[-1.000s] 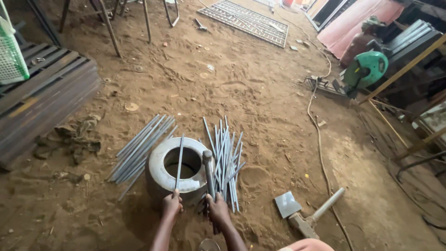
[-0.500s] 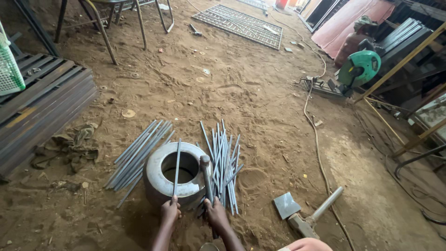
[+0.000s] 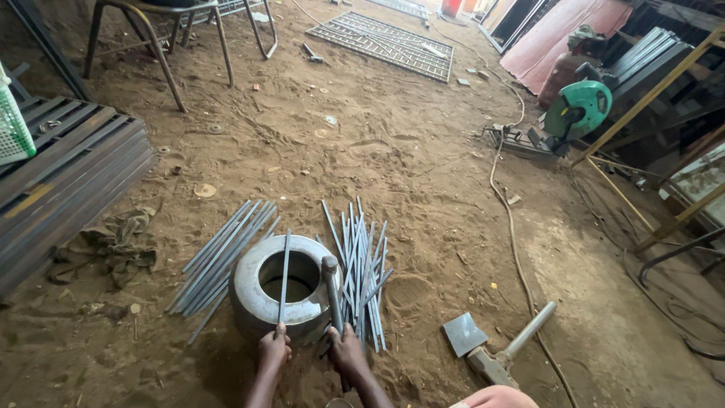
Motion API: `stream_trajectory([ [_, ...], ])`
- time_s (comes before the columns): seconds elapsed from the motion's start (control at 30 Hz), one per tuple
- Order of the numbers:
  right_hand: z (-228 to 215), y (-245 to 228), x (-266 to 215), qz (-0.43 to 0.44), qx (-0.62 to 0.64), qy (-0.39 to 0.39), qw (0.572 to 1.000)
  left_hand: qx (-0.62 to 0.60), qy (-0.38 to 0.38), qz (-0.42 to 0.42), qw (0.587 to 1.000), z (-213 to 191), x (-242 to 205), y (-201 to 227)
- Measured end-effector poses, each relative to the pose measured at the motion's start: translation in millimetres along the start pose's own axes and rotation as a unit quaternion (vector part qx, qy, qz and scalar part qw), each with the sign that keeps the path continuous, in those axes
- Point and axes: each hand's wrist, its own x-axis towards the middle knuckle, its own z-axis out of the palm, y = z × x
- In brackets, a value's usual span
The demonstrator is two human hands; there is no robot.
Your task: The person sits on the ground and repeatedly strikes metal rods with a hammer to shape them. The rods are placed on a circular metal anvil during the process.
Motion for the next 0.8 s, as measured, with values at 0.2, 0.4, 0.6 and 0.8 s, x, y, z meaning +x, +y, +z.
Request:
stream_trajectory([
  [0.2,1,-1,1,-0.012,0.026,-0.011,1.000,-0.022,0.002,0.003,1.000,1,-4,-2],
  [0.4,-8,-20,5,-0.012,0.143,-0.073,0.987,-0.008,0.008,0.006,1.000,1,-2,0],
  [0.6,-15,-29,2,0.022,0.210,-0.106,0.972,-0.034,0.002,-0.004,0.999,4,-4,-3],
  [0.8,-11,-24,11,0.019,0.180,-0.129,0.975,-0.026,-0.002,-0.002,1.000,4,1,-3],
])
